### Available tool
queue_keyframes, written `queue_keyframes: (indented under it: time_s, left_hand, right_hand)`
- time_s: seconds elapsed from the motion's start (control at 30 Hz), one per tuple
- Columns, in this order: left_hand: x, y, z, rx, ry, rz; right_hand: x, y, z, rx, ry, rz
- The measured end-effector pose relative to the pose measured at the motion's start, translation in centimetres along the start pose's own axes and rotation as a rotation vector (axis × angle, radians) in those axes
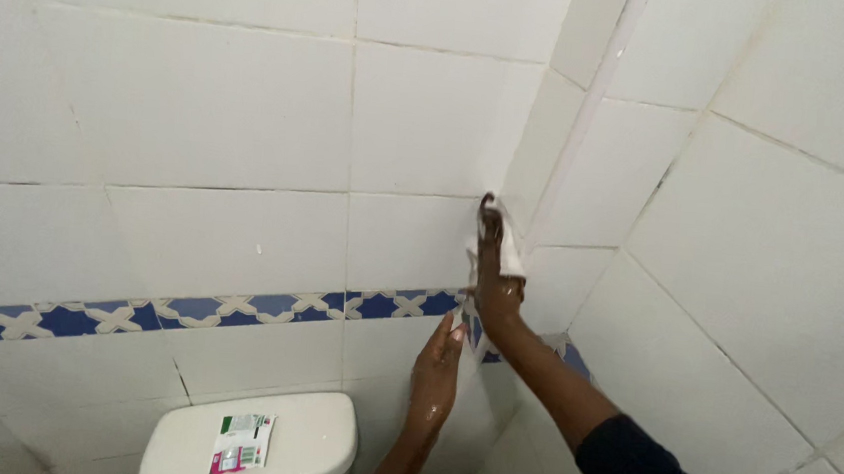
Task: The person cleans the tiled walls of a bathroom using a cloth and a sponge. They repeatedly wipe the white tiles and decorative border, dipping the cleaning materials into a bucket of water placed on the floor.
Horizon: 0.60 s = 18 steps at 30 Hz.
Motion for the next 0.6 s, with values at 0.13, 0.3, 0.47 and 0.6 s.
queue_keyframes:
  time_s: [0.13, 0.3, 0.47, 0.6]
  left_hand:
    - [2.5, 1.4, -2.0, 0.027, -0.050, 0.008]
    - [7.0, 2.7, -3.9, 0.056, -0.100, 0.063]
    - [8.2, 2.7, -4.2, 0.132, -0.104, 0.047]
    - [4.4, 2.0, -3.9, 0.154, 0.003, -0.031]
  right_hand:
    - [-2.2, 8.7, -11.2, -0.091, -0.790, 0.022]
    - [-0.4, 15.7, -13.8, 0.012, -0.912, 0.262]
    - [-0.4, 11.9, -4.8, -0.044, -0.874, 0.459]
    - [-1.3, 5.2, 7.1, -0.240, -0.814, 0.650]
Point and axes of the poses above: each hand's wrist, its own y-axis away from the middle knuckle, its own x-axis out of the back of the hand, z = x × y, the point moved 4 cm from there along -y, towards the middle knuckle, and after that the axes turned 11 degrees about z, right-handed, at the moved point
